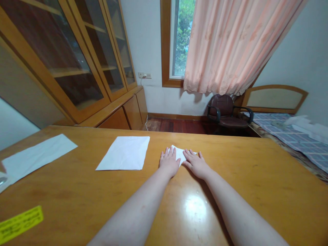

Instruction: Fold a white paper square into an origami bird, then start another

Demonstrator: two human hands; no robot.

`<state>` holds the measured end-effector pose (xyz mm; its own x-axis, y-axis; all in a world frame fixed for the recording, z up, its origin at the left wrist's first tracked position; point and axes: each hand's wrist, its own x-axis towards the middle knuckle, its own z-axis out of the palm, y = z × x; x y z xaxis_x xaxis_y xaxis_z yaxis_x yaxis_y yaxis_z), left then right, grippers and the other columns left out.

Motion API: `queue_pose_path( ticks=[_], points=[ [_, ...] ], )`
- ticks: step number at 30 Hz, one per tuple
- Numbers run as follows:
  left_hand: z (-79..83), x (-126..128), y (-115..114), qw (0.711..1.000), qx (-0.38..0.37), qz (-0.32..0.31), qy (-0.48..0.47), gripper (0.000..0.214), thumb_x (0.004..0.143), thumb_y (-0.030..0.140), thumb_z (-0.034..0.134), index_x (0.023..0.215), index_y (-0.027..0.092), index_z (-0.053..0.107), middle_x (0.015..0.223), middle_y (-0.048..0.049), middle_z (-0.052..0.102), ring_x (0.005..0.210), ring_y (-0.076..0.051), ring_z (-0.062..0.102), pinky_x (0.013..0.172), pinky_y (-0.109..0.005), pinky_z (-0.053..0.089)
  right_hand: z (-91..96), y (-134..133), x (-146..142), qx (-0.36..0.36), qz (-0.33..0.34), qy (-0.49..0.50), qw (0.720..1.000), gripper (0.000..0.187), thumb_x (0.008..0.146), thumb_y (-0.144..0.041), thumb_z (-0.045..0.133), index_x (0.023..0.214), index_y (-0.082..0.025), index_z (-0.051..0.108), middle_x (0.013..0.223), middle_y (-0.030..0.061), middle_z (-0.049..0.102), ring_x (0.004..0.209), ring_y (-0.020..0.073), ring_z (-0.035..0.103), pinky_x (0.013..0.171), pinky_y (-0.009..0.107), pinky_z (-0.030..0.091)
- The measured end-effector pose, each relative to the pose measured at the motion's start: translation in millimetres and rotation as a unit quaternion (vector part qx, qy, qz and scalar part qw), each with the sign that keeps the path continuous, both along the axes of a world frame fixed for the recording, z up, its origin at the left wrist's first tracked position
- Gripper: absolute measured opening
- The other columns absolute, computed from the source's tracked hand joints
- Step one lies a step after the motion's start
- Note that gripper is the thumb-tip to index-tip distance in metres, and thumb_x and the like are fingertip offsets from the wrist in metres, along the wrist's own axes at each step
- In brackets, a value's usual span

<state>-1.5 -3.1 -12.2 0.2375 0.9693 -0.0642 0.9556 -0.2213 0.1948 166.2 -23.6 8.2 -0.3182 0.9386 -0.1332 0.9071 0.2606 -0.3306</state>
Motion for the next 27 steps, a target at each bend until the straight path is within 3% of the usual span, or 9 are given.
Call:
queue_pose_path(
  ticks=[12, 20, 23, 27],
  points=[
    [2.0, -0.7, 0.2, 0.999, 0.025, 0.011, -0.023, 0.063, 0.088, 0.048, 0.032, 0.143, 0.019, 0.026, 0.152, -0.0073, 0.022, 0.139, -0.030, 0.017, 0.110, -0.051, 0.016, -5.9, 6.6, 3.3, 0.024, -0.074, 0.002, 0.997, 0.061, 0.091, -0.050, 0.034, 0.144, -0.021, 0.026, 0.150, 0.0094, 0.026, 0.139, 0.0246, 0.019, 0.108, 0.058, 0.005],
    [13.0, -1.5, 2.4, 0.994, 0.059, 0.074, -0.051, 0.057, 0.085, 0.044, 0.045, 0.135, 0.017, 0.039, 0.139, -0.0126, 0.043, 0.126, -0.028, 0.038, 0.103, -0.041, 0.031, -6.3, 13.4, 12.6, 0.087, -0.127, 0.068, 0.986, 0.035, 0.085, -0.038, 0.050, 0.115, -0.025, 0.061, 0.129, 0.0074, 0.057, 0.123, 0.0240, 0.045, 0.107, 0.052, 0.017],
    [14.1, -1.8, 2.2, 0.993, 0.064, 0.079, -0.064, 0.057, 0.084, 0.043, 0.048, 0.134, 0.018, 0.040, 0.136, -0.0121, 0.046, 0.124, -0.028, 0.039, 0.102, -0.041, 0.032, -4.9, 11.9, 13.0, 0.116, -0.108, 0.083, 0.984, 0.033, 0.080, -0.038, 0.058, 0.109, -0.025, 0.064, 0.115, 0.0058, 0.065, 0.110, 0.0225, 0.055, 0.107, 0.048, 0.020],
    [13.1, -2.5, 2.9, 0.991, 0.075, 0.080, -0.079, 0.056, 0.083, 0.041, 0.051, 0.132, 0.018, 0.042, 0.132, -0.0115, 0.050, 0.121, -0.027, 0.042, 0.101, -0.040, 0.032, -3.8, 10.6, 12.4, 0.121, -0.089, 0.086, 0.985, 0.034, 0.077, -0.036, 0.062, 0.109, -0.024, 0.063, 0.110, 0.0054, 0.067, 0.104, 0.0217, 0.057, 0.107, 0.044, 0.021]
  ],
)
